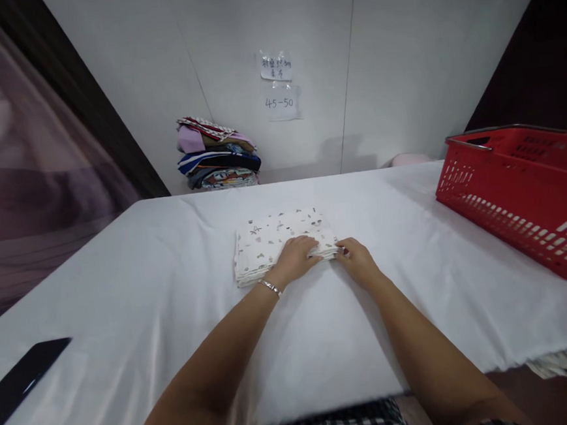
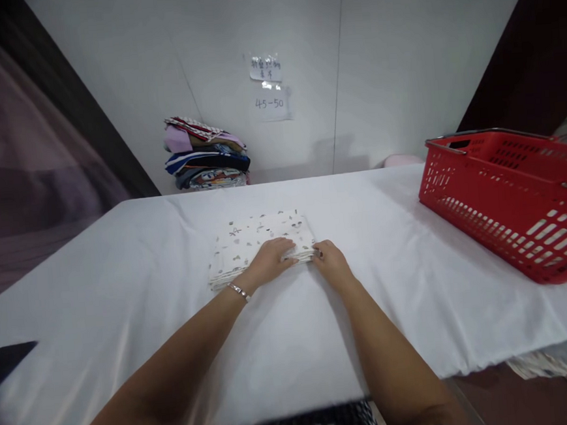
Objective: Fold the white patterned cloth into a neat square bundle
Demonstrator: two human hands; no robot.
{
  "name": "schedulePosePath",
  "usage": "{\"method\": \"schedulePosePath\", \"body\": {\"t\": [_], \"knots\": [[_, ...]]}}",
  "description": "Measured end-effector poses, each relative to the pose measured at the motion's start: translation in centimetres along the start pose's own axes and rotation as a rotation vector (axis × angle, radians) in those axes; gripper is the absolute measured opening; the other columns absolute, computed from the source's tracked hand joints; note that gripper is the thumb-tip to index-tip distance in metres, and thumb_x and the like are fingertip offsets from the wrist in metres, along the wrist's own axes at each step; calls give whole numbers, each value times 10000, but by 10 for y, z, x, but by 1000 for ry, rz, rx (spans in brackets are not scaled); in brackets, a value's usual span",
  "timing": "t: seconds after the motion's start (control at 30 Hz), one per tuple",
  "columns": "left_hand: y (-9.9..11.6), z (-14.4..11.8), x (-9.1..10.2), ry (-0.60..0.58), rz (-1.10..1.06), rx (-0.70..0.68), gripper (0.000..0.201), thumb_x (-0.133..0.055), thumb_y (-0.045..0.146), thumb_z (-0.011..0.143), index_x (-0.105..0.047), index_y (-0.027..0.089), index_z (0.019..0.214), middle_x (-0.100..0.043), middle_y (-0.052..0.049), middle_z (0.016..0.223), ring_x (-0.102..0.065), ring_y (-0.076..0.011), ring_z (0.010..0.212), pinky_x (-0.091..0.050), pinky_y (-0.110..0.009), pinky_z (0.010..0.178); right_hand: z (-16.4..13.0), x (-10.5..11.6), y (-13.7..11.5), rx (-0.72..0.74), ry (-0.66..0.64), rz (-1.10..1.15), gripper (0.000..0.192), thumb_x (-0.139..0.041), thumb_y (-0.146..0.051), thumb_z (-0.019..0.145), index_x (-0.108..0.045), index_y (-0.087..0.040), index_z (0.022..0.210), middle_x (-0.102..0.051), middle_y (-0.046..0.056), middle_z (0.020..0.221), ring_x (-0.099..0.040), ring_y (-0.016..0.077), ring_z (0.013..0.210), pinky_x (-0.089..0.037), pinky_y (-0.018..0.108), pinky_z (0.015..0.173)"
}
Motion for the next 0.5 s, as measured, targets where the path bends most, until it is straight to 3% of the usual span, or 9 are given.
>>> {"method": "schedulePosePath", "body": {"t": [0.3, 0.4, 0.5], "knots": [[13, -31, -2, -5, 176, -57, 305, -453, 274, 893, -508, 219, 1188, -528, -55, 1277, -424, -201, 1214, -327, -374, 987, 1, -3, 4, 64, -6, -54, 233, -450, -228, 786, -647, -170, 896, -606, 52, 868, -558, 164, 754, -442, 298, 730], [4, -49, 8, 17, 220, -20, 316, -430, 263, 905, -490, 230, 1213, -527, -43, 1281, -416, -187, 1226, -317, -363, 1001, 0, -4, 5, 76, -17, -86, 252, -447, -252, 790, -652, -164, 906, -611, 55, 874, -562, 168, 770, -440, 300, 745], [-19, -75, 22, 37, 243, 52, 320, -423, 293, 910, -498, 235, 1215, -534, -41, 1280, -429, -189, 1217, -299, -384, 1022, -1, -3, 7, 65, -15, -103, 273, -449, -277, 786, -655, -160, 922, -614, 58, 883, -562, 168, 758, -442, 300, 733]]}}
Point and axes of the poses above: each hand's wrist, its own z-axis towards the middle knuckle, its own x-axis out of the back of the hand, y = z × x, the point moved 9 cm from there along z, towards the middle knuckle
